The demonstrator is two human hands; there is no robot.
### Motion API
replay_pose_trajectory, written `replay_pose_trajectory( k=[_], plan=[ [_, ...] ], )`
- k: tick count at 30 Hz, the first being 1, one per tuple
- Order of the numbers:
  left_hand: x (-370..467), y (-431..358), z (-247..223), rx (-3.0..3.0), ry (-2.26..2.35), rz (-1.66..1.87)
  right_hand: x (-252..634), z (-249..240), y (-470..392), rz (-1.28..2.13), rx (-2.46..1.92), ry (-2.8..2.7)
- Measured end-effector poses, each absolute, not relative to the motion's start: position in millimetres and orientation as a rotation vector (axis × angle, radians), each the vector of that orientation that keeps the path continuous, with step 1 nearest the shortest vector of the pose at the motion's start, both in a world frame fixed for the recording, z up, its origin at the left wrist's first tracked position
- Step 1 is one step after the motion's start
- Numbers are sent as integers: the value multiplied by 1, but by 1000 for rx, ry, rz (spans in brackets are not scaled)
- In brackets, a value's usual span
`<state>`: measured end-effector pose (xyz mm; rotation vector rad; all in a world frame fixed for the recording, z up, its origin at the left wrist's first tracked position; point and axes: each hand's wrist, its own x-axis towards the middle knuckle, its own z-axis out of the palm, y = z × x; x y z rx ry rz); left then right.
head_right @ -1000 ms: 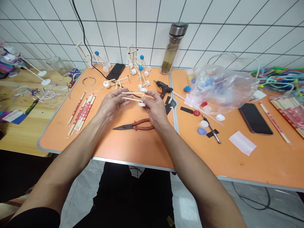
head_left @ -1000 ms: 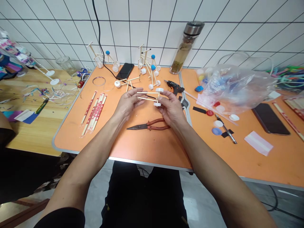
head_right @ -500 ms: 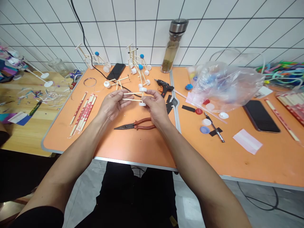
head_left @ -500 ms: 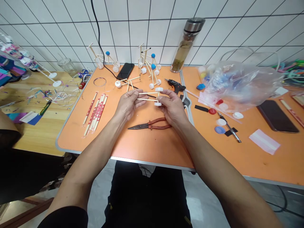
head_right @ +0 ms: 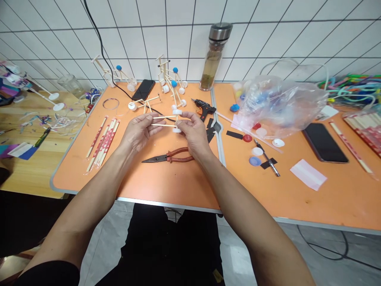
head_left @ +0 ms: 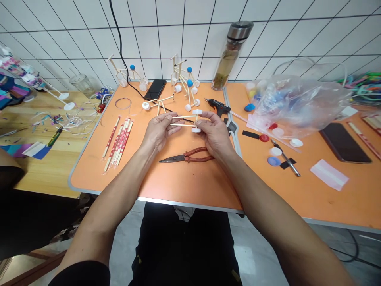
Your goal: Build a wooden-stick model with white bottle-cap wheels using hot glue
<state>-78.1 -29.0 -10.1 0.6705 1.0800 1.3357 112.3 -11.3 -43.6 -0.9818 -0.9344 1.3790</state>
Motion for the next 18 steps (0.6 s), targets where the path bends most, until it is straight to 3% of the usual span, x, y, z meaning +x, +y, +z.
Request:
replay_pose_trajectory(
  k=[18],
  plan=[
    [-80,-28,-13,681,1056,1347,112,-42,-13,1380,-983,-935]
  ],
)
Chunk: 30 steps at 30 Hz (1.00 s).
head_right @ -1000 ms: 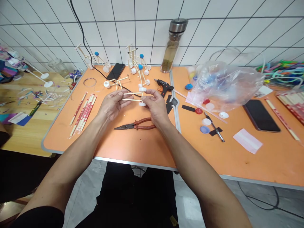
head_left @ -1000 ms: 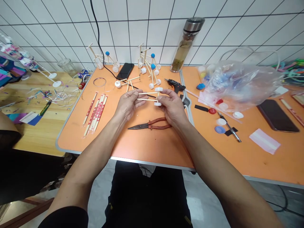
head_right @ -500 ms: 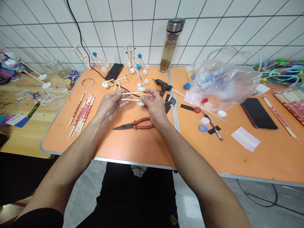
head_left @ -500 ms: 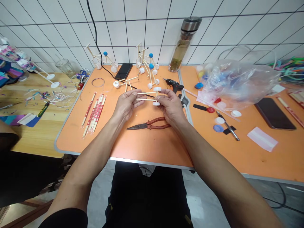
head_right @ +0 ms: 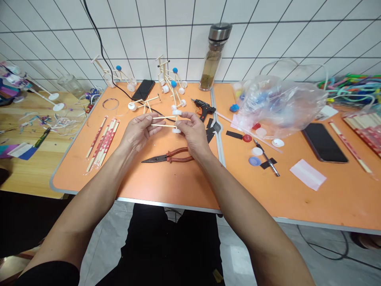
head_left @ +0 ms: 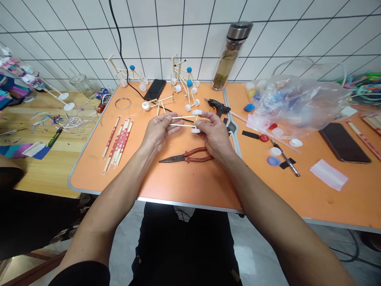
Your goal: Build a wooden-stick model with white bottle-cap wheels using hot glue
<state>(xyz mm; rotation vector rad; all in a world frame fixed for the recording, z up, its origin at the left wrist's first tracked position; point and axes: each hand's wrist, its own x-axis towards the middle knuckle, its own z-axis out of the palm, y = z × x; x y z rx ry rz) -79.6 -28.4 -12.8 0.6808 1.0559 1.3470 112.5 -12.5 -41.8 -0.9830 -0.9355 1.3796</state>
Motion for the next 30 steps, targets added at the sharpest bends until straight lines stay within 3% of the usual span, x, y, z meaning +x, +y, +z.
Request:
replay_pose_trajectory(
  k=[30],
  plan=[
    [-78,-29,-11,684,1082,1330,113,-45,-10,1348,-971,-975]
  ],
)
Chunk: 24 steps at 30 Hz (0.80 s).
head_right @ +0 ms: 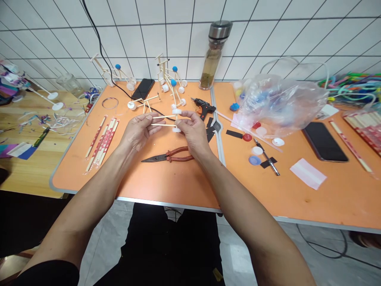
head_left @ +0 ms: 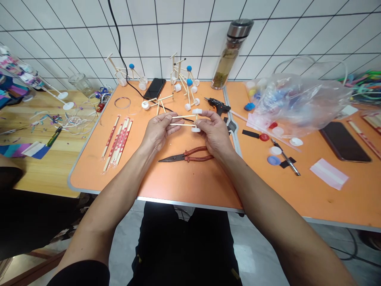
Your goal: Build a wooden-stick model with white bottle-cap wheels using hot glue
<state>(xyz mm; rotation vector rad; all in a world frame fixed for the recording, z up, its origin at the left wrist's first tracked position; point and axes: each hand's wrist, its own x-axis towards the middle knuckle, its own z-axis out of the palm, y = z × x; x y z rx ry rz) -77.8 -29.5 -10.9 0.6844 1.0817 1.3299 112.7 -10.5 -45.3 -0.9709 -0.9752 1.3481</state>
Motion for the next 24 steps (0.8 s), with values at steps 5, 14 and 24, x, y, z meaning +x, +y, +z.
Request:
replay_pose_trajectory(
  k=[5,14,24],
  plan=[
    [-78,-29,-12,690,1080,1336,113,-48,-9,1356,-975,-971],
    [-78,-28,-13,702,1072,1337,114,-48,-8,1350,-981,-995],
    [-78,-29,-12,701,1092,1325,114,-51,-7,1336,-981,-1016]
  ],
)
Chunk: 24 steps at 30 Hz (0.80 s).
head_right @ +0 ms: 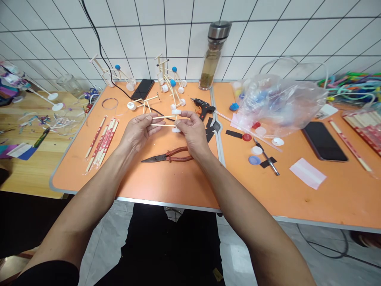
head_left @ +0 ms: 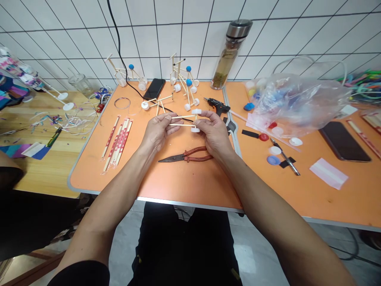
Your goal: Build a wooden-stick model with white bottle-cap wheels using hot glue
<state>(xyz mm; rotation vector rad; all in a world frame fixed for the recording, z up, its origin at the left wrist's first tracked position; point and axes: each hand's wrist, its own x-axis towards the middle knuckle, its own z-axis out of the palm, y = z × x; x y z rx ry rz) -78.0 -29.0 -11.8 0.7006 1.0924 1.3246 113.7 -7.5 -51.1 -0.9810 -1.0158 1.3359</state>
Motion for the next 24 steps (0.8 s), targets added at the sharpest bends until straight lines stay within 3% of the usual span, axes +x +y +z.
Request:
replay_pose_trajectory(
  k=[24],
  plan=[
    [-79,-28,-15,713,1073,1335,113,-47,-10,1354,-989,-972]
  ],
)
